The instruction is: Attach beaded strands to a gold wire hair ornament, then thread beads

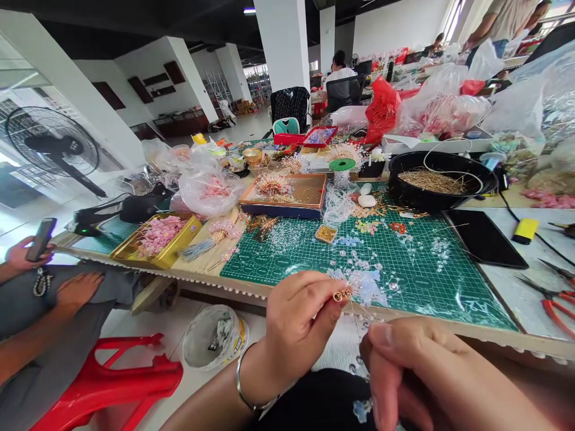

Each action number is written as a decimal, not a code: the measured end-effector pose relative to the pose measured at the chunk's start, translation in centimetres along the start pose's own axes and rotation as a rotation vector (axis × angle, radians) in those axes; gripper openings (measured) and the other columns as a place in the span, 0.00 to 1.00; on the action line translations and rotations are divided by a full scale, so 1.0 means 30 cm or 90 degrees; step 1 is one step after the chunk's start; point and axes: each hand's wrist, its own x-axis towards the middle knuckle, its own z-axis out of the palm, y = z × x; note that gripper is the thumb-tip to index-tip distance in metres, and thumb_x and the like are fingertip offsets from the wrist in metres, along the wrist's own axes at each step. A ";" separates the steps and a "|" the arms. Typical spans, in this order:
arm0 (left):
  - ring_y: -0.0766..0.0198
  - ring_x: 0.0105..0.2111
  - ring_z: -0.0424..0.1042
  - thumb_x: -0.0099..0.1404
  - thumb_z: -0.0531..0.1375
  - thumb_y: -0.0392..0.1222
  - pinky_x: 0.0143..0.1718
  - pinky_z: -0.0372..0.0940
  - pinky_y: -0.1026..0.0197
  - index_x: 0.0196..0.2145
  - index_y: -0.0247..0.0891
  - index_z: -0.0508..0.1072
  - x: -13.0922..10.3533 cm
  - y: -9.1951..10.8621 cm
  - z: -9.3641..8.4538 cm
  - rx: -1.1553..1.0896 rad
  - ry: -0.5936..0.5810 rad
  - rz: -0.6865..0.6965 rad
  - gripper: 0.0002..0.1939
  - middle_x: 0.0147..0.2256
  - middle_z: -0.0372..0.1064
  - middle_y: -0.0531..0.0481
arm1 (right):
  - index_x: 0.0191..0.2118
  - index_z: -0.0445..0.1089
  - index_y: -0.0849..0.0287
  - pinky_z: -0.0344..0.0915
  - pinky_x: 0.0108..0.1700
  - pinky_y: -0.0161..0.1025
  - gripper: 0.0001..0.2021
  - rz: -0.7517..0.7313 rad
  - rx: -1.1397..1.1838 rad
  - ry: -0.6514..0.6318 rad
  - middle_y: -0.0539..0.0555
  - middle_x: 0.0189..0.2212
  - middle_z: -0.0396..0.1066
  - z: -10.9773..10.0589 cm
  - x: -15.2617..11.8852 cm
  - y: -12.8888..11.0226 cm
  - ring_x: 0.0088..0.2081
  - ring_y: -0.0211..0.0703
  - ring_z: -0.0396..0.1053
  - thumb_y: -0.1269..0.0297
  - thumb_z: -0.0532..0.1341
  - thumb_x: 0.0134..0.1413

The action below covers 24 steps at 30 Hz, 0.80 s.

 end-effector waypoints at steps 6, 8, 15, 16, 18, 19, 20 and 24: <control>0.69 0.35 0.71 0.64 0.60 0.34 0.36 0.66 0.66 0.39 0.32 0.74 0.002 -0.001 0.001 0.010 -0.004 0.011 0.06 0.33 0.73 0.48 | 0.17 0.74 0.56 0.51 0.27 0.38 0.32 0.005 0.019 -0.028 0.50 0.13 0.52 0.003 0.004 -0.005 0.21 0.37 0.54 0.39 0.47 0.57; 0.69 0.35 0.71 0.64 0.60 0.34 0.36 0.66 0.66 0.39 0.32 0.74 0.002 -0.001 0.001 0.008 -0.004 0.010 0.06 0.33 0.73 0.49 | 0.16 0.73 0.56 0.51 0.27 0.38 0.33 0.010 0.021 -0.057 0.50 0.13 0.52 -0.001 0.006 -0.006 0.21 0.38 0.54 0.37 0.48 0.55; 0.69 0.34 0.71 0.65 0.59 0.34 0.36 0.66 0.66 0.39 0.33 0.74 0.000 -0.001 0.004 0.009 -0.001 0.005 0.05 0.33 0.73 0.49 | 0.16 0.72 0.55 0.49 0.27 0.38 0.33 0.030 0.001 -0.040 0.51 0.14 0.52 0.000 0.007 -0.003 0.21 0.38 0.53 0.35 0.47 0.54; 0.69 0.34 0.71 0.65 0.59 0.34 0.36 0.66 0.66 0.39 0.33 0.74 0.001 0.000 0.004 0.010 -0.001 0.004 0.05 0.33 0.73 0.49 | 0.16 0.73 0.55 0.50 0.27 0.38 0.33 0.032 -0.001 -0.052 0.51 0.14 0.52 -0.002 0.009 -0.006 0.21 0.38 0.53 0.36 0.47 0.54; 0.69 0.34 0.71 0.65 0.59 0.34 0.36 0.67 0.65 0.39 0.33 0.74 0.002 0.001 0.003 0.010 -0.005 0.002 0.06 0.34 0.73 0.49 | 0.17 0.73 0.55 0.50 0.27 0.38 0.33 0.027 -0.009 -0.083 0.51 0.14 0.52 -0.008 0.014 -0.012 0.20 0.38 0.53 0.36 0.46 0.54; 0.68 0.34 0.71 0.65 0.59 0.34 0.35 0.67 0.65 0.40 0.33 0.74 0.003 0.002 0.002 0.010 -0.006 0.002 0.06 0.34 0.73 0.49 | 0.17 0.73 0.55 0.50 0.27 0.38 0.33 0.024 -0.016 -0.090 0.50 0.13 0.51 -0.011 0.016 -0.014 0.20 0.38 0.54 0.36 0.46 0.54; 0.68 0.34 0.71 0.65 0.59 0.34 0.35 0.67 0.65 0.40 0.33 0.74 0.004 0.003 0.001 0.011 -0.008 0.004 0.06 0.34 0.73 0.49 | 0.16 0.73 0.55 0.51 0.27 0.38 0.33 0.016 -0.021 -0.086 0.50 0.13 0.51 -0.012 0.018 -0.015 0.20 0.38 0.54 0.37 0.45 0.55; 0.68 0.34 0.72 0.64 0.59 0.33 0.35 0.67 0.64 0.40 0.33 0.73 0.005 0.008 -0.005 0.029 -0.009 0.025 0.06 0.34 0.73 0.48 | 0.16 0.72 0.57 0.51 0.28 0.37 0.33 -0.016 -0.026 -0.019 0.50 0.14 0.51 -0.004 0.016 -0.015 0.21 0.38 0.54 0.40 0.46 0.58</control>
